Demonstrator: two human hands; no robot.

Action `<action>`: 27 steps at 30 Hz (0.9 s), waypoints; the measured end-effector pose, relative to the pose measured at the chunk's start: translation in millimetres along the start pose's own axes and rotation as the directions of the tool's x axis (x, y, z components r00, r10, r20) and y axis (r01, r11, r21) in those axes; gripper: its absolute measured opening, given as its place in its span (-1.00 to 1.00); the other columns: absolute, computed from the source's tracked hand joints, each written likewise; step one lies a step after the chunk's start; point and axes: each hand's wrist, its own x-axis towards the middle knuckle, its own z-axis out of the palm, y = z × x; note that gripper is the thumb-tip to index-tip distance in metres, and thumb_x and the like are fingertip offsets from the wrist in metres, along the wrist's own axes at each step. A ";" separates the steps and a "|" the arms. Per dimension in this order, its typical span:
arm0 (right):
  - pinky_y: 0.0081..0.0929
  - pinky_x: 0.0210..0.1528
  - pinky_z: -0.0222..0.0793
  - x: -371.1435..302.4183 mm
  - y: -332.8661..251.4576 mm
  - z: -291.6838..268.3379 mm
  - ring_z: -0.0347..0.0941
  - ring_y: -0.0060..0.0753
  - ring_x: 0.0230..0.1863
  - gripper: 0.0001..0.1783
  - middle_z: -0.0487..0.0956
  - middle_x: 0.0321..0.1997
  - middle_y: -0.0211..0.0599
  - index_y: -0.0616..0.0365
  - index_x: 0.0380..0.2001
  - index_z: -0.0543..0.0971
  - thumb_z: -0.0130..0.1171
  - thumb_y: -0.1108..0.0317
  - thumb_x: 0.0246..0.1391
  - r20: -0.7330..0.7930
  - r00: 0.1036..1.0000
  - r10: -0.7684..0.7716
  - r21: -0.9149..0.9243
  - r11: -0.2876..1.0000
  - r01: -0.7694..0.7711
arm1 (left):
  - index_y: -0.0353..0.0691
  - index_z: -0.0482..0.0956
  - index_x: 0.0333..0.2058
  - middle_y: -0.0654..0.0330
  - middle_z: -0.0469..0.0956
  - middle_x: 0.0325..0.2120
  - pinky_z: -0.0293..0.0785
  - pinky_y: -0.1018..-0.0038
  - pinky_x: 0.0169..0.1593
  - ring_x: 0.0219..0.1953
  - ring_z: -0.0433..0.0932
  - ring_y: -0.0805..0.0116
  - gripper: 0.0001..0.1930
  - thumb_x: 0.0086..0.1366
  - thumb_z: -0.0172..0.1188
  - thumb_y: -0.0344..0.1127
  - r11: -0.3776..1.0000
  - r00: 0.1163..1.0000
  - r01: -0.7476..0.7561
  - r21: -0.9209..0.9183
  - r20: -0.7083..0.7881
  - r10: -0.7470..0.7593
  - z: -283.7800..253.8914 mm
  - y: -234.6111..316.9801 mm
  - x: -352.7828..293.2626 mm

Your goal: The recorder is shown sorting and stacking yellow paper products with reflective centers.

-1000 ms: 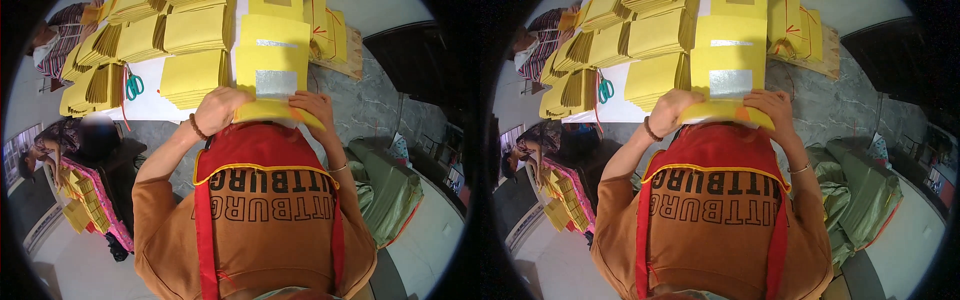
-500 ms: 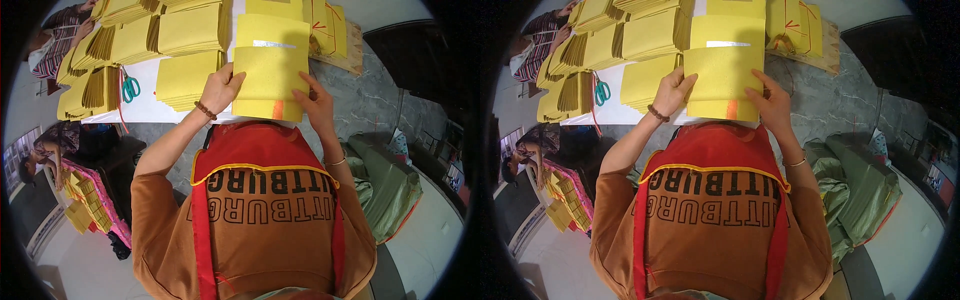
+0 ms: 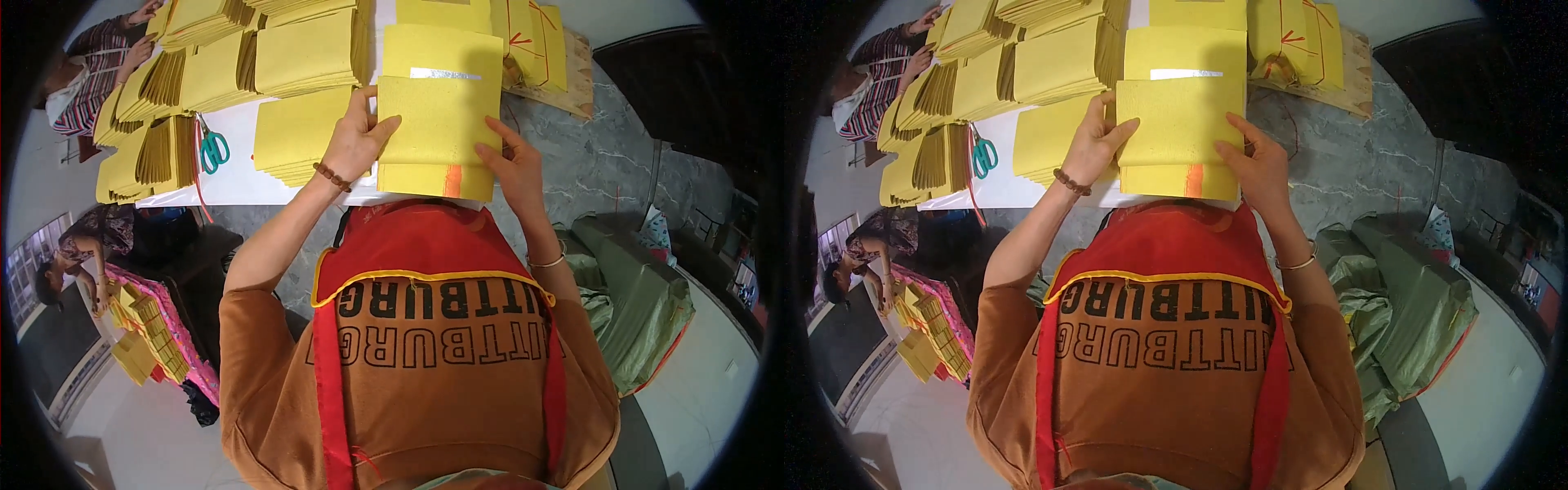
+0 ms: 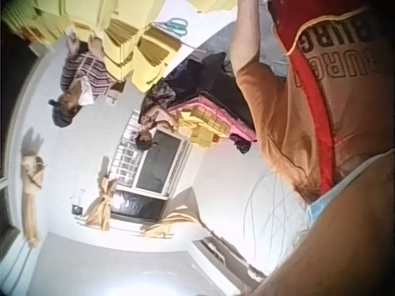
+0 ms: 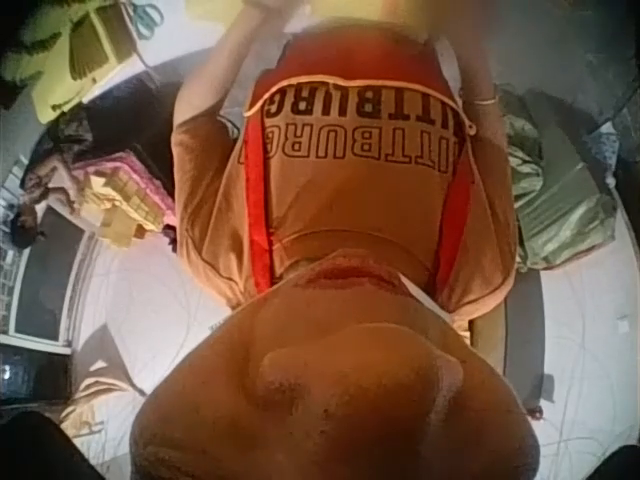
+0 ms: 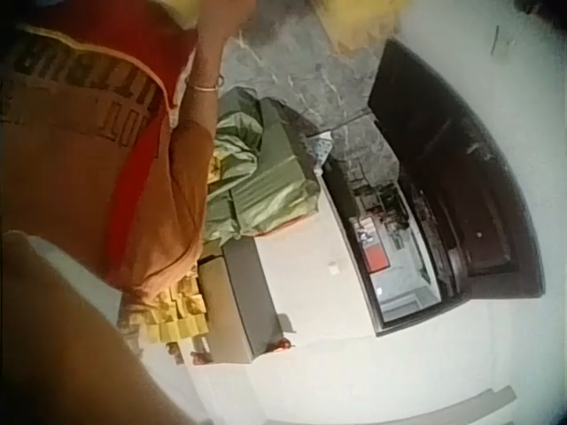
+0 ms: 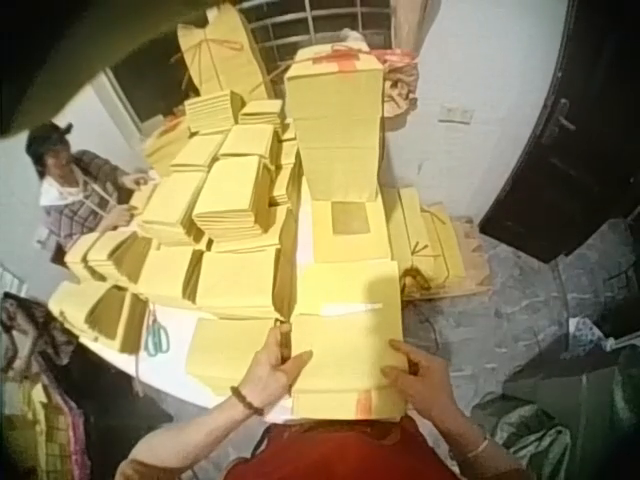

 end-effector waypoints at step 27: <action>0.05 0.24 -0.12 -35.8 12.8 -2.6 0.13 -0.26 0.28 -0.49 0.30 0.23 -0.38 0.06 0.02 0.45 0.14 0.10 -0.01 0.362 0.793 -0.490 -0.752 0.348 0.559 | -0.11 0.24 0.17 0.02 0.13 0.20 -0.03 0.11 0.24 0.22 0.08 0.01 -0.46 0.23 0.03 -0.12 0.202 0.694 -0.674 0.710 0.515 0.504 42.9 2.3 -2.2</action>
